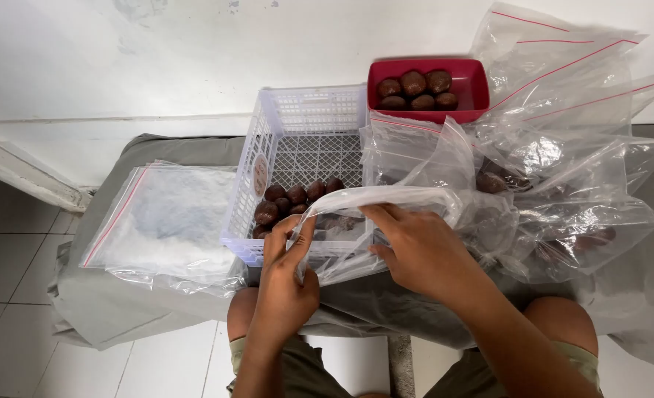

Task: Picking salak fruits from a basket and a container and placing them into plastic zip-lock bags.

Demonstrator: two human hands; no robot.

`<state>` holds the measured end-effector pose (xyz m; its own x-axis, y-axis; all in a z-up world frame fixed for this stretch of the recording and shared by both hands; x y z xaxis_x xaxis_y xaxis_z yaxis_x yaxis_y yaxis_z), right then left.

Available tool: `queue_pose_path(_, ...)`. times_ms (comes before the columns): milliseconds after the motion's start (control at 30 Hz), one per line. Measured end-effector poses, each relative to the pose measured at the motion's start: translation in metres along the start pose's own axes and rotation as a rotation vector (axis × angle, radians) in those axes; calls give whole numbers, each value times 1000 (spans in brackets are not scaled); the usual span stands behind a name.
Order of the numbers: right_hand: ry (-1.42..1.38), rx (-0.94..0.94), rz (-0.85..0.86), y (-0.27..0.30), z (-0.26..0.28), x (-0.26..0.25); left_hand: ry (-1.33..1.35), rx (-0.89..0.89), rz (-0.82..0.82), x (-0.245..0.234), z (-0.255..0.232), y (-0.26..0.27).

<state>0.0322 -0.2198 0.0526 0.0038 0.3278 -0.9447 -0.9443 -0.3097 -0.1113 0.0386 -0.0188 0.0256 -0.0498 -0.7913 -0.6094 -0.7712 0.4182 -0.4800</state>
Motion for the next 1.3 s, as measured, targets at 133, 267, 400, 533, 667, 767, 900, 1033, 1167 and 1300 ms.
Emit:
queue_pose_path(133, 70, 109, 80, -16, -4, 0, -57, -22, 9, -9, 8, -4)
queue_pose_path(267, 102, 199, 245, -24, 1, -5, -283, -33, 5, -24, -5, -12)
queue_pose_path(400, 79, 217, 343, -34, 16, -14, -560, 86, -156, -22, -33, -17)
queue_pose_path(533, 189, 139, 385, -47, 28, -20, -288, 358, 102, -4, -36, -38)
queue_pose_path(667, 113, 142, 399, -73, 31, -17, -563, -115, 454, -2, 37, -78)
queue_pose_path(767, 128, 141, 361, -108, 20, -2, -615, -221, 501, -8, 75, -106)
queue_pose_path(900, 146, 183, 296, -161, 14, 4, -654, -271, 529, -8, 100, -138)
queue_pose_path(1033, 152, 222, 233, -235, -38, 62, -666, -291, 502, 14, 165, -170)
queue_pose_path(1167, 159, 305, 269, -275, -71, 101, -659, -353, 525, 37, 216, -189)
queue_pose_path(1300, 76, 342, 383, -277, -87, 128, -543, -415, 573, 53, 237, -188)
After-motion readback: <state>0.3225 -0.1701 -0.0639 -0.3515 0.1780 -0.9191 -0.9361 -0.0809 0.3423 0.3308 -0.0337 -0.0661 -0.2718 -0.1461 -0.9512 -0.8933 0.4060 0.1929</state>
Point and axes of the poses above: each hand's wrist, its own y-axis away from the middle knuckle, its own x-axis out of the palm, z = x × y, the point moved 5 cm from there along -y, towards the middle knuckle, and after that the axes turned 3 degrees about z, right-handed, at the moved point
